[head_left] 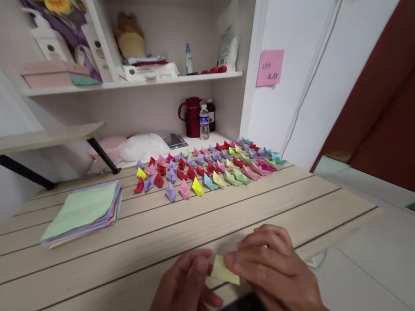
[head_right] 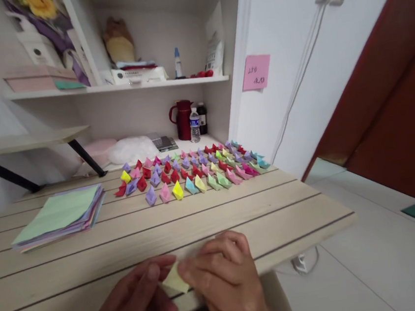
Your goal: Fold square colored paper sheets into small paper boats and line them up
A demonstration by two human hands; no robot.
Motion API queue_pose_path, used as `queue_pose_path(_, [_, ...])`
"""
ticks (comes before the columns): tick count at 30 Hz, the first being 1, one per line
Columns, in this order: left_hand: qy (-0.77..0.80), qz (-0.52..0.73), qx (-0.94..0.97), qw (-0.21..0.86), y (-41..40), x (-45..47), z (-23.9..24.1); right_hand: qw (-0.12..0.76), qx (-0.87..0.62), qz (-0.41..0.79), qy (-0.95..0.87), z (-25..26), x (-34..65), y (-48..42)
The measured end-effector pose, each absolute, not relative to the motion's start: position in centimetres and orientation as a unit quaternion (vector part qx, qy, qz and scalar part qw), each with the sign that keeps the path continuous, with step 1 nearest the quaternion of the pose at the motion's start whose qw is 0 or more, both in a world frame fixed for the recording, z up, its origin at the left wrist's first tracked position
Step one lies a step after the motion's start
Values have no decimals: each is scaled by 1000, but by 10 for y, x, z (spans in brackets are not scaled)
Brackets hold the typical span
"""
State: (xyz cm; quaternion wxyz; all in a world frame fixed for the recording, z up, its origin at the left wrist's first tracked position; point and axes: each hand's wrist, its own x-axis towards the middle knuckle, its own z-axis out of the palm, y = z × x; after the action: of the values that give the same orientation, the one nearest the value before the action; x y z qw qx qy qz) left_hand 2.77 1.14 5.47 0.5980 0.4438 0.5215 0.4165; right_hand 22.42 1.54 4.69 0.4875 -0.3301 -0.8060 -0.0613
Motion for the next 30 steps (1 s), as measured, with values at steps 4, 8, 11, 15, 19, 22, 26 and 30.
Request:
queue_pose_path(4, [421, 415, 383, 709, 48, 27, 66, 417, -296, -156, -845, 70, 211, 52])
queue_pose_path(8, [403, 495, 312, 704, 72, 23, 65, 420, -253, -184, -852, 72, 196, 88])
queue_pose_path(11, [415, 531, 309, 671, 86, 21, 59, 450, -231, -110, -856, 66, 189, 110])
queue_pose_path(15, [437, 573, 317, 617, 109, 17, 49, 544, -291, 238, -750, 59, 185, 129])
queue_pose_path(19, [456, 579, 346, 580, 122, 18, 37, 564, -350, 433, -610, 49, 181, 140])
queue_pose_path(22, [460, 567, 375, 571, 124, 21, 31, 529, -353, 492, -594, 40, 174, 141])
queue_pose_path(26, [465, 558, 394, 564, 123, 20, 28, 499, -363, 545, -568, 35, 167, 140])
queue_pose_path(30, [469, 547, 393, 571, 124, 18, 28, 496, -371, 572, -537, 38, 170, 141])
